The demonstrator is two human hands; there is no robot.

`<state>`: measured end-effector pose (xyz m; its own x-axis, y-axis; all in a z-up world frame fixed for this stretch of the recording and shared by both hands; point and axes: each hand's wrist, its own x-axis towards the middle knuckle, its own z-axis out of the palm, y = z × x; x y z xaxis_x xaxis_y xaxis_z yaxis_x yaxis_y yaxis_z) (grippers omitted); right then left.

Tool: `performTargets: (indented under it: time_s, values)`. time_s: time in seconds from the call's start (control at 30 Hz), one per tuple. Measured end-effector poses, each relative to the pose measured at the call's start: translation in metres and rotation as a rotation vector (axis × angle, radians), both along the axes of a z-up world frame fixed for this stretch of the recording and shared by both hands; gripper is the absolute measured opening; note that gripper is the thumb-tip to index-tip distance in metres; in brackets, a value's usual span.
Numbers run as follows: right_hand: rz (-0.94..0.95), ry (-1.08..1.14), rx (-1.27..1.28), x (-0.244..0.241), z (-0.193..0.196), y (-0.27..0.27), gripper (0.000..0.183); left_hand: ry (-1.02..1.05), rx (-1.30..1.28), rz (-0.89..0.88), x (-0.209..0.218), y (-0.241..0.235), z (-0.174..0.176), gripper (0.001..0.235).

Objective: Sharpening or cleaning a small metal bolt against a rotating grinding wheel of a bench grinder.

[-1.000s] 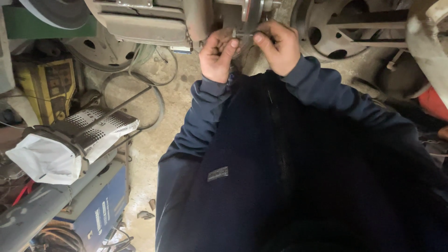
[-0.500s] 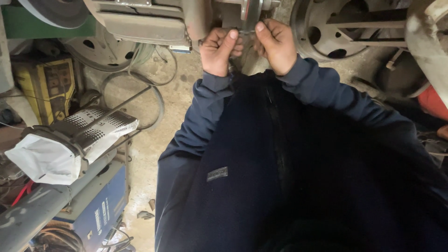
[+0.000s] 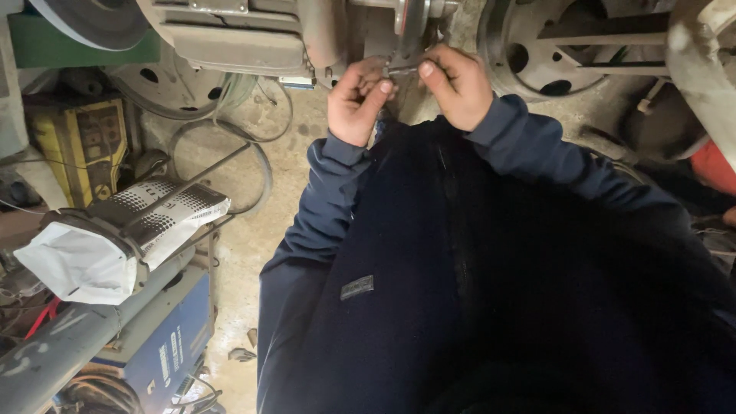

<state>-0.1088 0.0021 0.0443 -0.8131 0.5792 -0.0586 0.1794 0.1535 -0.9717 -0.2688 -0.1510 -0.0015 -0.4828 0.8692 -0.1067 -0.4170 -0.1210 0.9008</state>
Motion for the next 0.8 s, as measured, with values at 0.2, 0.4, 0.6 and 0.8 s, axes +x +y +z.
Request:
performTargets:
  time_s: [0.2, 0.4, 0.6, 0.8]
  values:
    - [0.094, 0.025, 0.372, -0.002, 0.015, 0.009, 0.023, 0.007, -0.021, 0.011, -0.004, 0.004, -0.010, 0.022]
    - [0.090, 0.011, 0.639, -0.007, 0.017, 0.014, 0.022, 0.040, -0.012, 0.081, 0.000, 0.015, -0.008, 0.020]
    - [0.042, 0.030, 0.689, -0.010, 0.020, 0.011, 0.020, -0.004, 0.008, 0.161, 0.004, 0.024, -0.015, 0.015]
    - [0.026, 0.026, 0.703, -0.013, 0.020, 0.011, 0.019, -0.019, -0.109, 0.183, 0.001, 0.031, -0.010, 0.022]
